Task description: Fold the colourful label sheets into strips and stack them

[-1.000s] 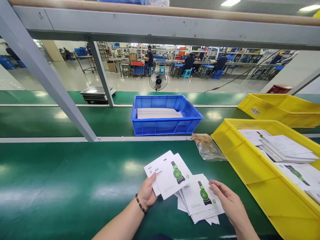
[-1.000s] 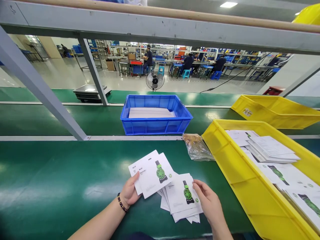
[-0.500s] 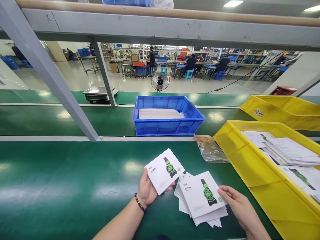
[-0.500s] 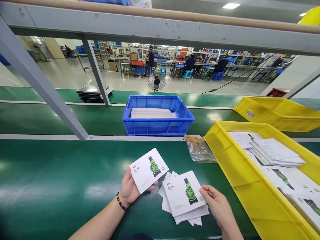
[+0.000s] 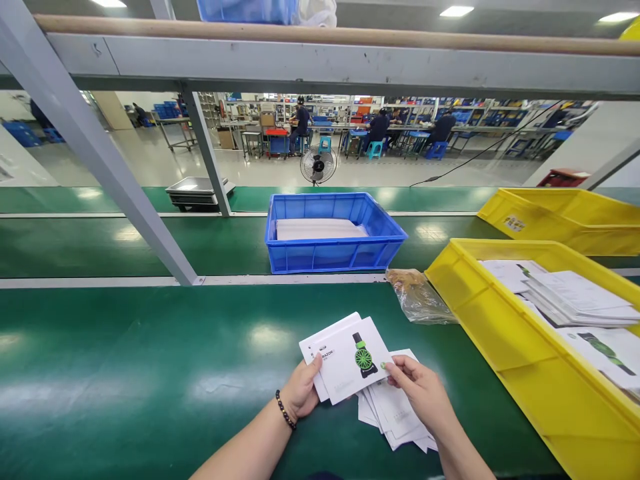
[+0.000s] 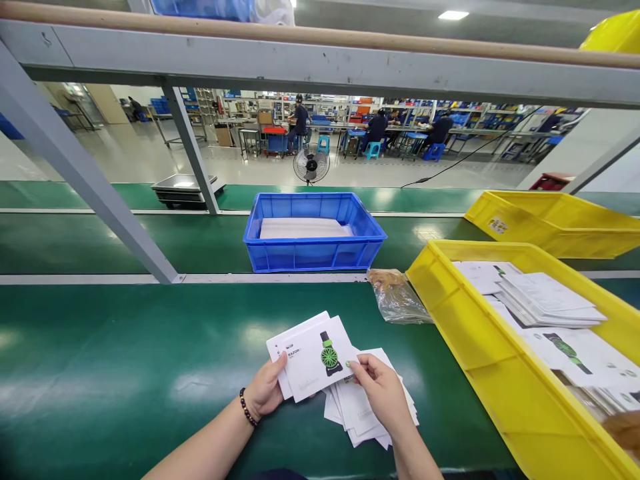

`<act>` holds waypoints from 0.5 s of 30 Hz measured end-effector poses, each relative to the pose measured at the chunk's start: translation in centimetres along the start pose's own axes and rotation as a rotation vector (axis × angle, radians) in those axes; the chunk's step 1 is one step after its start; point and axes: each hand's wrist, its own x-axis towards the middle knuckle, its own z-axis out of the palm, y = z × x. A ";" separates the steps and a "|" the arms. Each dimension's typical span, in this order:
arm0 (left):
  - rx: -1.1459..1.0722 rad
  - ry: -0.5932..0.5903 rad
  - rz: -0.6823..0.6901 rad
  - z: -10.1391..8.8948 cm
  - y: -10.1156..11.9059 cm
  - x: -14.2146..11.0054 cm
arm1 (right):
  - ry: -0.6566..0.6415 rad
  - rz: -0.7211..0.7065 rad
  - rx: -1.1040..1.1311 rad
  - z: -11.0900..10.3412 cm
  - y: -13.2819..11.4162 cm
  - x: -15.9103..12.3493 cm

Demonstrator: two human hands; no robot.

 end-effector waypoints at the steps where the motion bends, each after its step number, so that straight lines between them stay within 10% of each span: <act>1: -0.001 -0.001 0.014 0.0 0.1 0.0 | 0.003 -0.001 0.013 0.0 -0.1 0.0; 10: -0.131 -0.133 0.025 0.9 2.6 0.0 | 0.196 0.179 -0.178 -6.3 5.0 -0.6; 15: -0.098 -0.163 -0.033 1.0 1.8 0.2 | 0.343 0.073 -0.258 -5.6 5.1 -0.7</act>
